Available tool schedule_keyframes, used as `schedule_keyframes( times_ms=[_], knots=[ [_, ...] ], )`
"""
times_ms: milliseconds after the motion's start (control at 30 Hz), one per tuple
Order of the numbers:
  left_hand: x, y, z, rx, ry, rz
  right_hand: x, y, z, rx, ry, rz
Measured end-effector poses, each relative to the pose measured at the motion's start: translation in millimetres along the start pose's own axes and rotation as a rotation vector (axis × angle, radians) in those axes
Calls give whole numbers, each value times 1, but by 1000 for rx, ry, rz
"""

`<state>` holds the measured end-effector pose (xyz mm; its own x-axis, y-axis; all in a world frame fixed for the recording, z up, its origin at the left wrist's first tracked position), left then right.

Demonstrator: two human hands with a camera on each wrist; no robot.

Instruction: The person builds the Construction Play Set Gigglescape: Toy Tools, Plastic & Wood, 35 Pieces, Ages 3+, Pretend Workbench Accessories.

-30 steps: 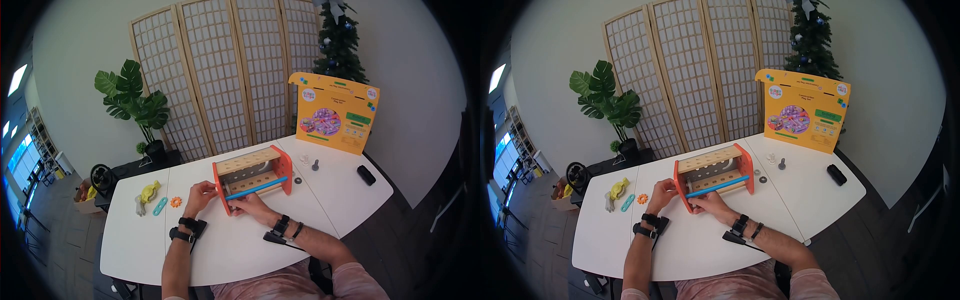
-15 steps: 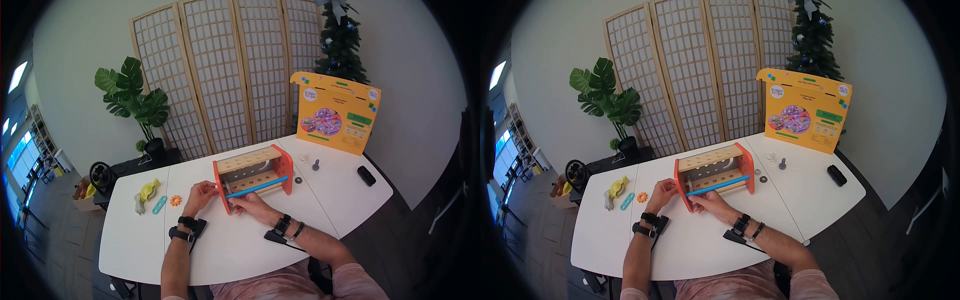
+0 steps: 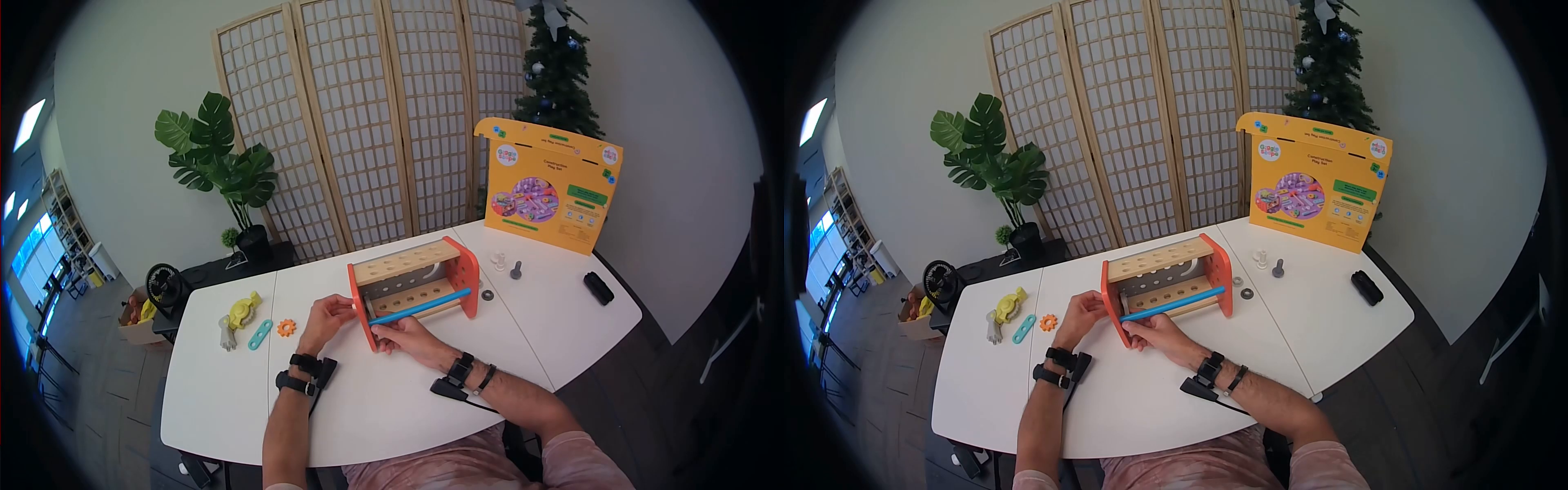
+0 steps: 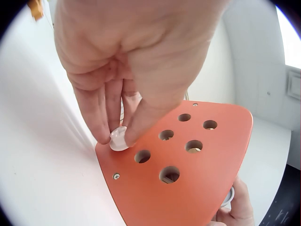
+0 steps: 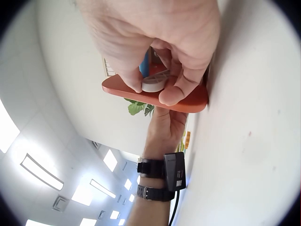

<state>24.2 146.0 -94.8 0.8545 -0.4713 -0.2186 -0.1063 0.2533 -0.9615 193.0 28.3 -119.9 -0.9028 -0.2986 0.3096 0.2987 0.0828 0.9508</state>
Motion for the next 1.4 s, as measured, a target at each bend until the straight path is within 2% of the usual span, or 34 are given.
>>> schedule_keyframes(
  times_ms=[167, 267, 333, 367, 433, 500, 567, 700, 767, 800, 867, 1000, 1067, 1100, 1167, 1300, 1367, 1400],
  knots=[
    [-5, -4, 0, 26, -37, -37, 3, 4, -1, -4, -33, 18],
    [-8, -11, -2, 68, -133, -148, 2, 1, -1, 0, -33, 15],
    [-15, 0, -3, -73, -251, -119, 1, 0, 0, 2, -31, 13],
    [-16, 0, -3, -72, -251, -119, 1, -1, 0, 10, -33, 16],
    [-7, 20, -3, -299, -108, -8, 1, -1, 0, 18, -33, 17],
    [-5, 32, 1, -276, -61, -71, 0, -1, 0, 26, -21, 3],
    [0, 8, 2, -10, -20, -172, 1, 0, -1, 26, -18, 2],
    [-5, 4, 1, -35, -85, -165, 2, 1, -1, 28, -16, 6],
    [-4, 22, 3, -218, -58, -139, 1, -1, 0, 28, -15, 5],
    [-3, 25, 3, -217, -59, -140, 1, -1, 0, 27, -15, 3],
    [1, 8, 3, -30, -49, -143, 0, -1, 0, 28, -14, 0],
    [-3, 2, 6, -1, -88, -169, 1, -2, -1, 33, -15, 3],
    [-4, 23, 4, -288, -93, -118, 1, -1, -1, 33, -14, 7],
    [-3, 23, 3, -288, -95, -119, 1, -1, -1, 34, -12, 9],
    [2, 9, 2, -76, -66, -149, 0, -1, 0, 35, -11, 4],
    [-7, 6, 4, -19, -170, -147, 0, -1, 0, 32, -3, -3],
    [-4, 25, 4, -257, -87, -116, 0, -1, 0, 32, -6, 0],
    [-4, 27, 4, -255, -93, -121, 1, -1, 1, 32, -6, 2]
  ],
)
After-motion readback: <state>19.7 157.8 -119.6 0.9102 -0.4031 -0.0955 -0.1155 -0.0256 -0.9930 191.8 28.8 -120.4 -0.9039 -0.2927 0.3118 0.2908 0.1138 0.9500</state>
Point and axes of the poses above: each hand's wrist, its own z-axis towards the middle knuckle, its own x-axis out of the palm, y = z × x, the point moved 8 cm from there along z, towards the middle knuckle, and after that the axes turned 1 degree about z, right-handed, at the moved point
